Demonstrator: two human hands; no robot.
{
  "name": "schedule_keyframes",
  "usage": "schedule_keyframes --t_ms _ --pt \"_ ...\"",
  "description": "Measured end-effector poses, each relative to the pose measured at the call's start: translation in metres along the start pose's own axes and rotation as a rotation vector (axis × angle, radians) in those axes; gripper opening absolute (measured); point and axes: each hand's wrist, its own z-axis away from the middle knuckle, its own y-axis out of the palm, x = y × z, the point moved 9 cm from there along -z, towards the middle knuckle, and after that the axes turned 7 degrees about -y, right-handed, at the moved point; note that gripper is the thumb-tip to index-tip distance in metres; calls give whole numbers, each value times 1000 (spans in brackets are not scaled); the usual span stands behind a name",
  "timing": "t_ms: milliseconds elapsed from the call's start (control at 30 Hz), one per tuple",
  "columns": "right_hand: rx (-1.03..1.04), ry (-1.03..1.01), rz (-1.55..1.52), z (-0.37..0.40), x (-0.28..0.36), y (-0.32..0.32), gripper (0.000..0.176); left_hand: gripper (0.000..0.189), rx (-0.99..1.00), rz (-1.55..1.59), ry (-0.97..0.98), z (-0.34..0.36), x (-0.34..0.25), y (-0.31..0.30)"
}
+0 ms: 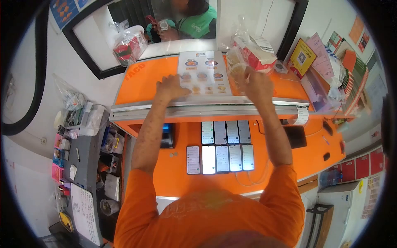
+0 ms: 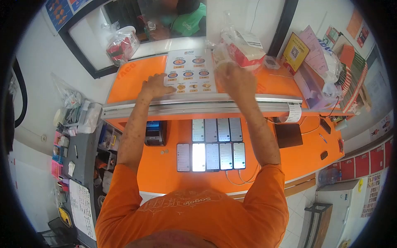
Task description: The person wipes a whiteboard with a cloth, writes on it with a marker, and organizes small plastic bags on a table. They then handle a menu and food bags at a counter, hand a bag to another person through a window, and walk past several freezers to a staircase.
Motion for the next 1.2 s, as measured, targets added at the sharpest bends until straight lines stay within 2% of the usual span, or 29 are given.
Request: schedule_keyframes --t_ms 67,100,167,200,267,300,333,367,500,567,633,700,800,1000,1067,1133,1200 --pt "-294 27 -131 -17 -36 -37 30 62 -180 281 17 7 -3 -12" --pt "-308 45 -190 -29 -57 -40 31 62 -182 278 25 -1 -2 -10" --pt "-331 66 -250 -40 -98 -43 31 77 -26 391 17 -30 14 9" --pt "-381 50 -284 -42 -116 -42 31 77 -36 385 26 -62 29 22" --pt "-434 25 -262 -31 -120 -54 24 78 -220 833 28 -132 67 28" --pt "-451 27 -257 -20 -121 -53 24 80 -187 1011 -45 -142 71 8" --pt "-566 -84 -239 -4 -114 -55 21 83 -146 1187 -123 -147 74 -4" --pt "-682 -200 -219 16 -106 -59 18 83 -153 1186 -109 -156 74 -10" --pt "-553 -73 -291 94 -111 -58 12 77 -430 1536 15 -212 77 -30" --pt "-531 83 -469 145 -149 -44 9 77 -491 1616 57 -238 81 -26" --pt "-587 191 -442 187 -172 -42 7 76 -519 1389 -58 -263 90 -8" --pt "-556 272 -413 219 -197 -32 7 77 -544 1341 -64 -265 83 -8" --pt "-505 374 -379 235 -201 -28 8 79 -549 1329 -45 -264 70 -12" --pt "-546 307 -509 176 -175 -9 9 82 -481 1324 29 -260 65 -16" --pt "-601 106 -187 143 -140 -24 9 83 -402 1264 74 -265 73 -12" --pt "-569 100 -65 106 -123 -34 12 84 -348 1171 96 -273 85 -6" --pt "-521 116 73 70 -137 -31 17 85 -354 1037 88 -283 85 -2"
